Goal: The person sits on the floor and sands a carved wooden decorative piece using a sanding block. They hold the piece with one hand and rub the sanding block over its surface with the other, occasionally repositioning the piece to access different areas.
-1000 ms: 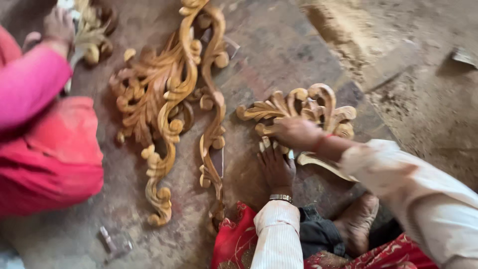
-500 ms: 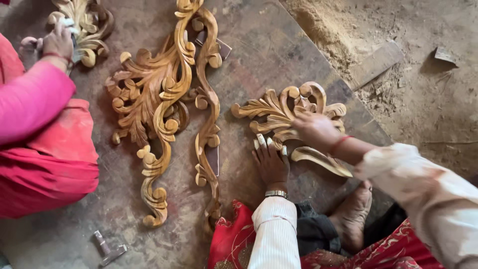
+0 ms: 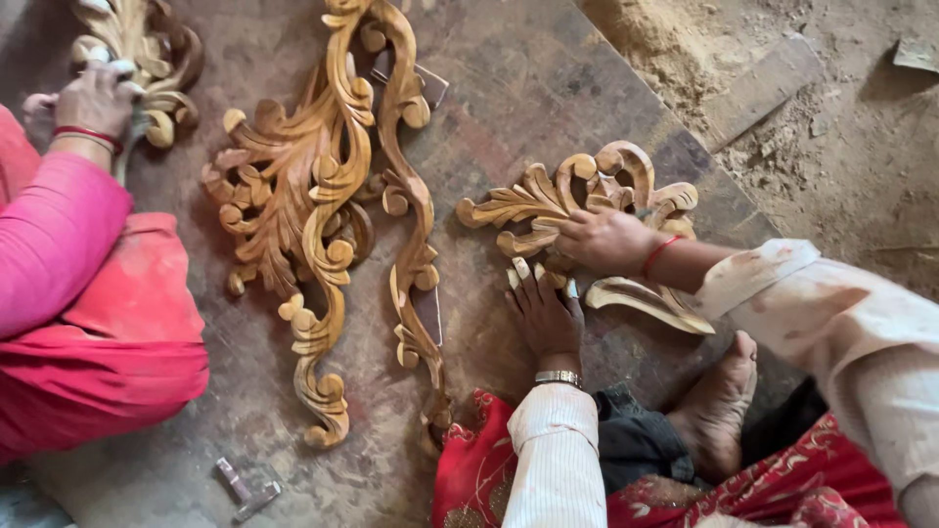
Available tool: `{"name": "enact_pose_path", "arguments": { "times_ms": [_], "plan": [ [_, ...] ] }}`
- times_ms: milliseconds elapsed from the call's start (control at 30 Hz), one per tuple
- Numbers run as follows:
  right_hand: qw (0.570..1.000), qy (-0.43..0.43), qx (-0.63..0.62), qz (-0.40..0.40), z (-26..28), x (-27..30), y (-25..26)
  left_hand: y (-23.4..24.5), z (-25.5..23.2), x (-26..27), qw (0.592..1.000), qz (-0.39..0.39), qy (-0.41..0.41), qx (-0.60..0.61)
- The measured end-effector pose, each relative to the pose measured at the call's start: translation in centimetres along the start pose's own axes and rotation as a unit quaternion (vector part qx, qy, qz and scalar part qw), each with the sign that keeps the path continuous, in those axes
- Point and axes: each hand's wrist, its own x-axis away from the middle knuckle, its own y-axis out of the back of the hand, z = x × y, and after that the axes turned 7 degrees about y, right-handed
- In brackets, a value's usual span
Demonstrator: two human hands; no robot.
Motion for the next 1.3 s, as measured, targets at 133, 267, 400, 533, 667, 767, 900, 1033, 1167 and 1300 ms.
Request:
{"name": "enact_pose_path", "arguments": {
  "times_ms": [133, 267, 400, 533, 667, 767, 900, 1033, 1167, 1300],
  "plan": [
    [0.974, 0.020, 0.179, -0.136, 1.6, -1.9, -1.6, 0.6, -0.1, -0.2, 0.999, 0.030, 0.018, -0.015],
    [0.968, 0.047, 0.205, -0.136, 0.3, -2.2, -2.9, 0.7, -0.6, -1.0, 1.000, -0.001, -0.005, -0.008],
    [0.986, 0.063, 0.142, -0.065, 1.8, -3.2, -5.1, 0.6, 0.1, 0.5, 1.000, 0.014, 0.005, -0.019],
    [0.983, 0.084, 0.109, -0.122, 1.0, -3.6, -2.3, 0.4, -0.7, -1.5, 1.000, -0.012, -0.019, -0.010],
    [0.964, -0.250, -0.087, -0.037, -0.4, 3.8, -0.5, 0.3, 0.1, -0.3, 1.000, -0.003, -0.013, -0.016],
    [0.920, -0.349, -0.130, -0.126, -1.0, 12.8, 0.0, -0.6, 0.1, -0.4, 1.000, -0.012, -0.010, -0.012],
    [0.685, -0.520, -0.443, -0.252, 2.3, 20.9, -3.2, -0.9, 0.7, 0.0, 0.999, -0.033, -0.016, -0.012],
    [0.423, -0.443, -0.667, -0.424, 4.2, 23.6, -7.5, -0.6, 0.5, 2.1, 0.995, -0.091, -0.037, 0.015],
    [0.353, -0.401, -0.760, -0.371, 7.1, 22.7, -10.6, 0.4, 0.4, 7.6, 0.999, -0.022, 0.046, 0.006],
    [0.522, -0.413, -0.659, -0.350, 7.1, 18.1, -10.2, 1.3, -0.9, 9.8, 0.997, -0.030, 0.072, 0.027]
  ]
}}
